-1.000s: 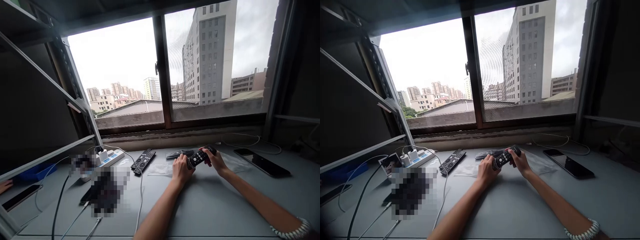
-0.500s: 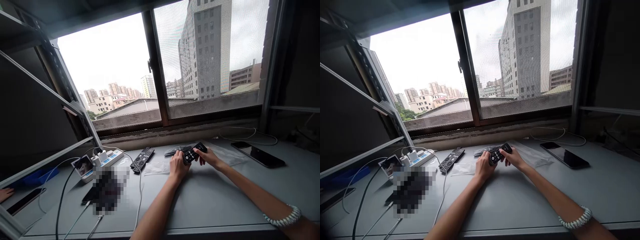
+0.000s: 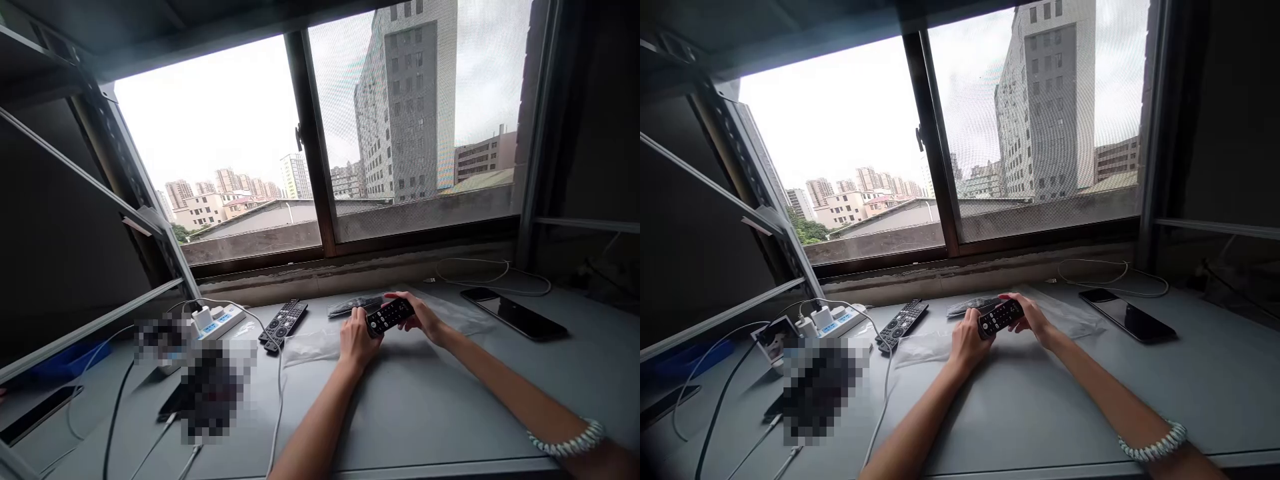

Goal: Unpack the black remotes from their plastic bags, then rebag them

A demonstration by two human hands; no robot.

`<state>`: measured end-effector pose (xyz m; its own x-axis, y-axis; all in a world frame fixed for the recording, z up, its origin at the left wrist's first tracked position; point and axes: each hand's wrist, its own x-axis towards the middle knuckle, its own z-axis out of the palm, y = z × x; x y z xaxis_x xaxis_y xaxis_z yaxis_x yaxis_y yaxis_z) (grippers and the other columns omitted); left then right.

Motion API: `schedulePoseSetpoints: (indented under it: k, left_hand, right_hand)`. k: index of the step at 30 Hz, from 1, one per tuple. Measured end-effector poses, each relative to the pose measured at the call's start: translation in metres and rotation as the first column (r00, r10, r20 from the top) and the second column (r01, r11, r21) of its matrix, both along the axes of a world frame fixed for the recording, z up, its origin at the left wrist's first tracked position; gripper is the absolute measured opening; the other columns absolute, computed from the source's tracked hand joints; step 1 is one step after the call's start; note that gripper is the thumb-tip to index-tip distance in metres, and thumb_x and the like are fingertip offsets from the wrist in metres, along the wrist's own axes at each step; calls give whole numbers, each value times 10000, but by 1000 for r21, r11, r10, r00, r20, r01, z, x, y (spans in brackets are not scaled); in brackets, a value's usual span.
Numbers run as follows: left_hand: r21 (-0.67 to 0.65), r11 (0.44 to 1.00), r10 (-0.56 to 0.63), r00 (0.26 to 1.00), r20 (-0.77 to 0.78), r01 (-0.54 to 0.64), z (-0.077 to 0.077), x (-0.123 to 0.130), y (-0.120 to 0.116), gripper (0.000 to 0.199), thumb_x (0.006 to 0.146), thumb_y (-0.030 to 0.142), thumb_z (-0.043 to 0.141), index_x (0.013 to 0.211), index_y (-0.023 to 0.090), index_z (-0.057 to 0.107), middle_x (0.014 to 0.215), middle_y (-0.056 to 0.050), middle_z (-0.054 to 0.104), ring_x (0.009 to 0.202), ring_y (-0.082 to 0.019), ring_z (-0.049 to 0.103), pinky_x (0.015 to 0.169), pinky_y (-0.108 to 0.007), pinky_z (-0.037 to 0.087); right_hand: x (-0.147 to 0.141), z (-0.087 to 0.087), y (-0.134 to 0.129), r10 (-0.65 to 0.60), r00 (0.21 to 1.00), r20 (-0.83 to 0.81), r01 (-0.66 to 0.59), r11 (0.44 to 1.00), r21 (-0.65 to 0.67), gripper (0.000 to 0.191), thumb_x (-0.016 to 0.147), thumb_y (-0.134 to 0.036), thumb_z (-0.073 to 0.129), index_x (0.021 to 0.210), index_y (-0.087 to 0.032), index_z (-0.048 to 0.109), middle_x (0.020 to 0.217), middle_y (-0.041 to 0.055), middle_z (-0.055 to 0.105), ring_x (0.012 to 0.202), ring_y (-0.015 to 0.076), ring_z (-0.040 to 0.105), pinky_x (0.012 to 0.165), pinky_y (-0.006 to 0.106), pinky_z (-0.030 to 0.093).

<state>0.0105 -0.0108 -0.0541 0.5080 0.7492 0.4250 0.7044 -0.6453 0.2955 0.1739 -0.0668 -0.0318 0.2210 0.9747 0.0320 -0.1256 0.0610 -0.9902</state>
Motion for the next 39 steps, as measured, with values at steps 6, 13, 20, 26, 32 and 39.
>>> schedulePoseSetpoints:
  k: [6, 13, 20, 26, 32, 39]
  left_hand:
    - [22, 1000, -8, 1000, -5, 8, 2, -1, 0, 294, 694, 245, 610, 909, 199, 414, 975, -44, 543, 892, -222, 559, 779, -302, 418]
    - [53, 998, -33, 999, -38, 35, 6, -1, 2, 276, 688, 229, 624, 893, 208, 440, 961, -33, 546, 876, -207, 550, 799, -299, 402]
    - [69, 994, -85, 996, -20, 86, 5, 0, 2, 304, 680, 221, 635, 915, 211, 443, 946, -20, 546, 902, -216, 548, 829, -313, 386]
    - [24, 986, -165, 986, -5, 165, 5, -4, 5, 426, 658, 228, 674, 1010, 222, 434, 1047, -23, 539, 957, -224, 549, 876, -324, 391]
    - [5, 972, -237, 972, 1, 237, 3, -6, 9, 598, 632, 210, 721, 1127, 220, 385, 1145, -55, 524, 1015, -234, 555, 891, -330, 409]
    - [61, 964, -260, 966, -12, 260, -7, -5, 12, 631, 644, 361, 757, 1130, 182, 396, 1155, -83, 526, 1008, -242, 571, 880, -330, 428]
  right_hand:
    - [-7, 1, -1, 49, 998, -30, -50, 999, -10, 436, 814, -414, 345, 1014, -185, 658, 1056, 141, 662, 421, 125, 537, 421, 273, 405]
    - [-15, 5, -1, 22, 999, 43, -22, 1000, 3, 407, 837, -353, 293, 1024, -167, 604, 995, 117, 672, 364, 128, 542, 355, 266, 423]
    - [-19, 3, 5, 89, 993, 83, -85, 995, -45, 390, 852, -277, 274, 1067, -128, 563, 1023, 138, 654, 344, 111, 545, 321, 250, 426]
    - [-24, -4, 10, 124, 980, 158, -110, 990, -93, 340, 846, -231, 372, 1141, -164, 528, 737, 35, 645, 378, 126, 576, 304, 201, 404]
    - [-27, -12, 13, 190, 959, 209, -164, 977, -134, 430, 787, -254, 577, 1206, -193, 501, 687, 2, 639, 391, 100, 553, 329, 181, 411]
    - [-23, -21, 16, 208, 967, 148, -179, 966, -186, 469, 765, -260, 612, 1211, -175, 493, 694, 12, 644, 392, 92, 533, 345, 176, 384]
